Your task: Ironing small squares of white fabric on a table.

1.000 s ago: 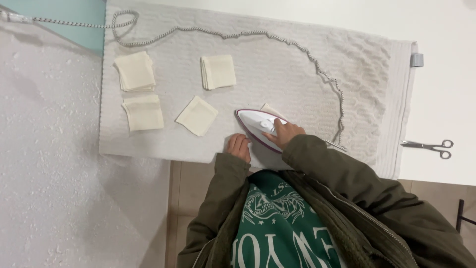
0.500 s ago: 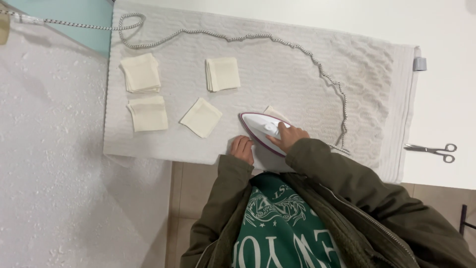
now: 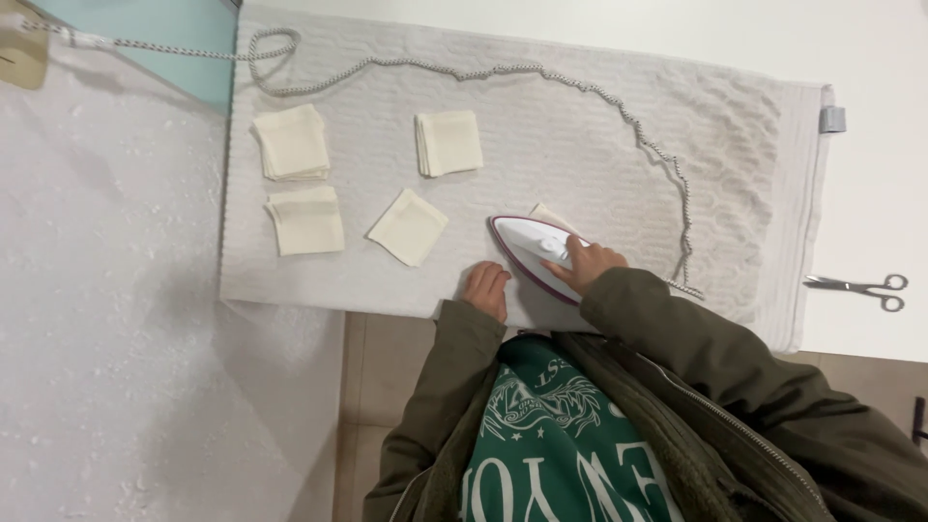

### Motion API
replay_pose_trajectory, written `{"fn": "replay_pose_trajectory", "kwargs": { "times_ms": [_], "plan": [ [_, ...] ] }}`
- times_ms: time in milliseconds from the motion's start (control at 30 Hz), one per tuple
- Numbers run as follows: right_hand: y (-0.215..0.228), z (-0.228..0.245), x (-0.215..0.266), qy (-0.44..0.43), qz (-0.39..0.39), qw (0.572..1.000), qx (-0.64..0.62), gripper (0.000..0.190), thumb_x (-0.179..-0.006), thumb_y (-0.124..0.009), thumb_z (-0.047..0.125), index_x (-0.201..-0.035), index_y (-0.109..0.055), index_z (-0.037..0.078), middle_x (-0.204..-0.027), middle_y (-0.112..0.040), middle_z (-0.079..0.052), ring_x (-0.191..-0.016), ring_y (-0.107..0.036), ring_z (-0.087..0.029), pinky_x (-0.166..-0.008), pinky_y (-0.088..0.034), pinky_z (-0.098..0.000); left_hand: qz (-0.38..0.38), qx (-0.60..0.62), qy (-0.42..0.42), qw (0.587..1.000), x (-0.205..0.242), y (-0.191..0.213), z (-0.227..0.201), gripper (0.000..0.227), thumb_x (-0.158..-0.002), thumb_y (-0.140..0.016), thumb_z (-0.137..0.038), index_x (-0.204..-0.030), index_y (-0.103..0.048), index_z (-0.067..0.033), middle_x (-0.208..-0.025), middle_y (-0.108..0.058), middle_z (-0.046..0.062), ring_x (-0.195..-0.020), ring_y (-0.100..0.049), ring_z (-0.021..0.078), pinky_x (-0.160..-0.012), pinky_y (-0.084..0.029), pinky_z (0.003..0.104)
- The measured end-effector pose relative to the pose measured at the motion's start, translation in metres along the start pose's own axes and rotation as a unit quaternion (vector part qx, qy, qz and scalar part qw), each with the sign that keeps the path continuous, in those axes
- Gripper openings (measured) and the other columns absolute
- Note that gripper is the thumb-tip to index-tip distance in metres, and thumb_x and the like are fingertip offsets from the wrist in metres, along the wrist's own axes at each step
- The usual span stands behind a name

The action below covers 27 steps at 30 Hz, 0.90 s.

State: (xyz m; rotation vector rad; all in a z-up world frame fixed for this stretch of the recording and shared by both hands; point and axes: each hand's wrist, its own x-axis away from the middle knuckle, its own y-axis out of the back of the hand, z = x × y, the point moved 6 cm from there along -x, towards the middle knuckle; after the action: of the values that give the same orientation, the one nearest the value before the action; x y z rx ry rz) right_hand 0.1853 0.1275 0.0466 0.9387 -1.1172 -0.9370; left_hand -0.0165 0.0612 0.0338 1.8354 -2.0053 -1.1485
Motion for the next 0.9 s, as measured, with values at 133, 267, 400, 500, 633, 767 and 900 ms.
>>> {"fn": "replay_pose_trajectory", "kwargs": {
  "times_ms": [133,267,400,500,633,767,900],
  "plan": [
    [-0.006,0.012,-0.013,-0.021,0.029,0.999,-0.005,0.063,-0.091,-0.062,0.065,-0.107,-0.064,0.004,-0.073,-0.072,-0.022,-0.063,-0.073,-0.039,-0.054,-0.058,-0.0507,0.026,-0.023,-0.058,0.998,0.009,0.003,0.006,0.031,-0.080,-0.062,0.004,-0.111,-0.066,0.0038,-0.121,-0.063,0.018,-0.124,-0.057,0.0357,-0.114,-0.043,0.051],
    [-0.011,0.009,-0.012,-0.067,0.071,0.995,-0.014,0.064,-0.092,-0.059,0.065,-0.115,-0.061,0.005,-0.078,-0.073,-0.022,-0.066,-0.076,-0.037,-0.057,-0.061,-0.0495,0.083,-0.017,-0.070,0.994,0.019,0.002,0.019,0.038,-0.085,-0.068,-0.009,-0.123,-0.066,-0.0050,-0.130,-0.062,0.012,-0.132,-0.054,0.0317,-0.119,-0.036,0.052],
    [-0.015,0.007,-0.008,-0.092,0.071,0.993,0.018,0.064,-0.089,-0.059,0.070,-0.111,-0.066,0.010,-0.084,-0.075,-0.020,-0.076,-0.075,-0.035,-0.067,-0.061,-0.0492,0.127,-0.007,-0.147,0.981,0.028,0.005,0.029,0.062,-0.084,-0.080,-0.034,-0.137,-0.059,-0.0090,-0.142,-0.054,0.013,-0.141,-0.046,0.0328,-0.121,-0.030,0.053],
    [-0.025,0.007,-0.021,-0.089,0.030,0.995,0.018,0.062,-0.091,-0.059,0.068,-0.112,-0.066,0.010,-0.083,-0.074,-0.019,-0.072,-0.074,-0.037,-0.063,-0.061,-0.0505,0.140,-0.016,-0.170,0.975,0.022,0.017,0.018,0.072,-0.080,-0.084,-0.043,-0.138,-0.059,-0.0089,-0.147,-0.051,0.013,-0.143,-0.041,0.0340,-0.122,-0.027,0.055],
    [-0.020,0.005,-0.005,-0.116,0.059,0.991,-0.009,0.065,-0.090,-0.059,0.069,-0.116,-0.065,0.010,-0.081,-0.075,-0.020,-0.071,-0.076,-0.035,-0.064,-0.062,-0.0489,0.187,-0.050,-0.188,0.963,0.019,0.031,0.003,0.079,-0.075,-0.084,-0.043,-0.142,-0.058,-0.0083,-0.151,-0.050,0.012,-0.145,-0.039,0.0348,-0.122,-0.026,0.055],
    [-0.020,0.007,-0.020,-0.116,0.043,0.992,0.014,0.066,-0.088,-0.060,0.070,-0.115,-0.066,0.010,-0.085,-0.075,-0.020,-0.072,-0.075,-0.037,-0.064,-0.062,-0.0505,0.197,-0.085,-0.183,0.960,0.021,0.006,0.024,0.074,-0.073,-0.081,-0.031,-0.140,-0.058,-0.0106,-0.150,-0.049,0.011,-0.144,-0.039,0.0343,-0.122,-0.026,0.056],
    [-0.025,0.003,-0.005,-0.128,0.080,0.989,-0.006,0.069,-0.090,-0.058,0.071,-0.119,-0.063,0.008,-0.085,-0.075,-0.023,-0.073,-0.076,-0.037,-0.064,-0.062,-0.0505,0.144,-0.156,-0.196,0.957,0.031,0.005,0.022,0.070,-0.076,-0.072,-0.016,-0.145,-0.059,-0.0171,-0.155,-0.049,0.005,-0.148,-0.040,0.0292,-0.125,-0.028,0.052]
  ]
}}
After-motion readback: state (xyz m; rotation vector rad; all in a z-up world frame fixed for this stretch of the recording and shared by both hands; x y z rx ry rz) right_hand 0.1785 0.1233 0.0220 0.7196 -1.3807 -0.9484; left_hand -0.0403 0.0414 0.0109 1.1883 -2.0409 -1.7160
